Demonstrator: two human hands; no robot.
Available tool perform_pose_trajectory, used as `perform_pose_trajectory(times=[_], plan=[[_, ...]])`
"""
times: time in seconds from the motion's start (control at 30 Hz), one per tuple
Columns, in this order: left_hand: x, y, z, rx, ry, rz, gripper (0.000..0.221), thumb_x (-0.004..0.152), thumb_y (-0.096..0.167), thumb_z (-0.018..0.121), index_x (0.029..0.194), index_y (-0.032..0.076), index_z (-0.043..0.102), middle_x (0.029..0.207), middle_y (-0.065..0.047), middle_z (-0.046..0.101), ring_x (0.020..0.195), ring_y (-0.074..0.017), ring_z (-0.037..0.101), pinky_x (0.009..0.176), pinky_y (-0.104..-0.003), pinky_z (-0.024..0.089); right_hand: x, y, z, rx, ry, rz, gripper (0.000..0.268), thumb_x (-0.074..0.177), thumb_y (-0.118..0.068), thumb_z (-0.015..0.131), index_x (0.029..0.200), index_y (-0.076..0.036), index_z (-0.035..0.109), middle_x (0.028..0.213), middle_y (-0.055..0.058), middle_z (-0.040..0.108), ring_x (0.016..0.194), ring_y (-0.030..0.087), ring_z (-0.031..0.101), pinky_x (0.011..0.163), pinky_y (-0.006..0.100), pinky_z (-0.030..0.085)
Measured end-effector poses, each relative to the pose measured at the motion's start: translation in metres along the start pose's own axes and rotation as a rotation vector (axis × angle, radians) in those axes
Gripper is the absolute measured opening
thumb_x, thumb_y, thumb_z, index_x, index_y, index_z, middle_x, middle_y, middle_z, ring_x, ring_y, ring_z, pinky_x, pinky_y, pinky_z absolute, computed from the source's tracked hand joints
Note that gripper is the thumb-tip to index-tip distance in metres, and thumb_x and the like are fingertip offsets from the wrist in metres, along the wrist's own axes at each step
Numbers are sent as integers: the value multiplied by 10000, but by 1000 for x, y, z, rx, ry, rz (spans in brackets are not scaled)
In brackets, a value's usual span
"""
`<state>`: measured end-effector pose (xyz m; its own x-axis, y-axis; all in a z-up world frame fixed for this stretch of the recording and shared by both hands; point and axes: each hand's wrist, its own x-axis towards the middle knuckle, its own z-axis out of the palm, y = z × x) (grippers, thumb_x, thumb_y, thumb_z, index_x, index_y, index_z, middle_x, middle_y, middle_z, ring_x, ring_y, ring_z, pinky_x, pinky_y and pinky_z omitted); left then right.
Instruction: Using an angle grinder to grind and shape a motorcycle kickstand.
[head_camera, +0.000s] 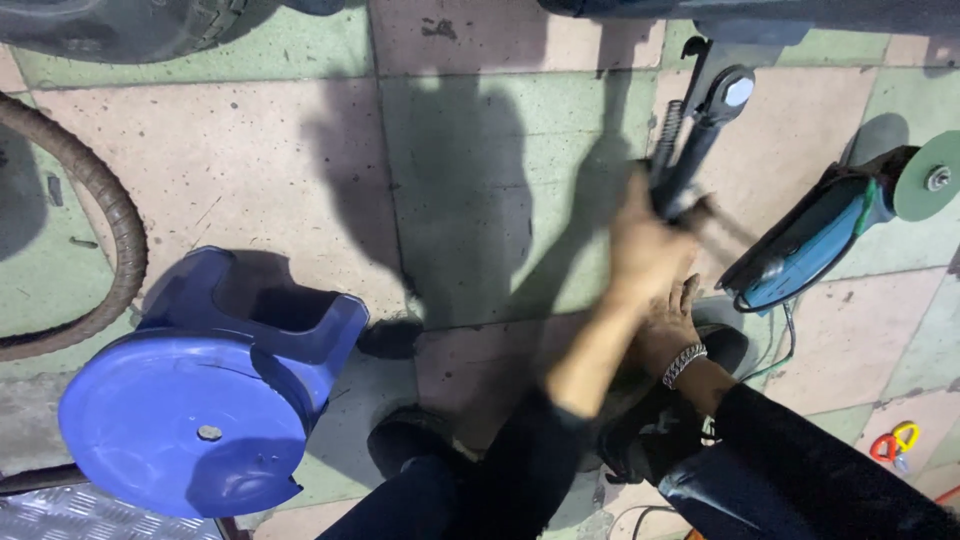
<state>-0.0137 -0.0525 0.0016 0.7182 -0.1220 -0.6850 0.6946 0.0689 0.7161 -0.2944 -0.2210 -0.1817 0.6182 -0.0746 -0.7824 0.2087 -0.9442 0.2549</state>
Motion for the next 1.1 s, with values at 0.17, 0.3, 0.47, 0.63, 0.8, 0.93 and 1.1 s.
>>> perform_pose_trajectory(times=[0.17, 0.3, 0.47, 0.63, 0.8, 0.93, 1.1], plan=[[10, 60, -176, 228, -202, 406, 902, 830, 539, 744, 1458, 148, 230, 1396, -215, 477, 1292, -388, 569, 1039, -506, 525, -34, -27, -209, 475, 158, 38, 1421, 643, -729, 708, 1638, -94, -82, 1607, 399, -96, 1490, 578, -141, 1168, 714, 119], [10, 73, -186, 260, -365, 526, 948, 845, 440, 799, 1544, 79, 271, 1592, -159, 337, 1321, -304, 546, 1091, -400, 563, -32, -30, -201, 317, 233, 40, 1443, 630, -846, 642, 1637, -43, -9, 1618, 419, -63, 1512, 594, -20, 1133, 699, 251], [5, 92, -156, 364, -502, 211, 1052, 749, 668, 602, 1555, 92, 249, 1469, -150, 559, 1347, -300, 567, 1063, -441, 509, -31, -28, -210, 450, 65, 79, 1425, 662, -738, 752, 1634, -116, -84, 1630, 360, -154, 1506, 575, 11, 1153, 698, 195], [11, 89, -139, 307, -555, 160, 1024, 733, 720, 551, 1500, 101, 274, 1462, -206, 562, 1313, -347, 613, 1062, -475, 524, -27, -26, -189, 384, 90, 64, 1421, 663, -782, 709, 1640, -83, -50, 1608, 392, 76, 1454, 585, 202, 1114, 698, 273], [5, 109, -117, 253, -581, -186, 1273, 555, 761, 495, 1592, 91, 186, 1587, -151, 451, 1481, -351, 403, 1199, -568, 250, -25, -27, -199, 447, -96, 117, 1357, 728, -784, 662, 1628, -115, -103, 1627, 369, -62, 1502, 566, 20, 1178, 673, 143], [13, 75, -98, 120, -511, -113, 1020, 644, 694, 589, 1406, 59, 351, 1286, -170, 534, 1170, -317, 523, 958, -482, 388, -30, -26, -178, 438, 189, 28, 1478, 542, -639, 777, 1639, -19, 6, 1594, 442, -35, 1494, 613, -59, 1174, 710, 121], [8, 68, -90, -99, -325, -14, 558, 800, 524, 740, 1019, 21, 638, 783, -165, 601, 744, -265, 632, 653, -389, 544, -35, -28, -208, 425, 205, 19, 1465, 567, -636, 747, 1637, -19, -41, 1588, 455, -61, 1486, 615, -81, 1170, 715, 104]])
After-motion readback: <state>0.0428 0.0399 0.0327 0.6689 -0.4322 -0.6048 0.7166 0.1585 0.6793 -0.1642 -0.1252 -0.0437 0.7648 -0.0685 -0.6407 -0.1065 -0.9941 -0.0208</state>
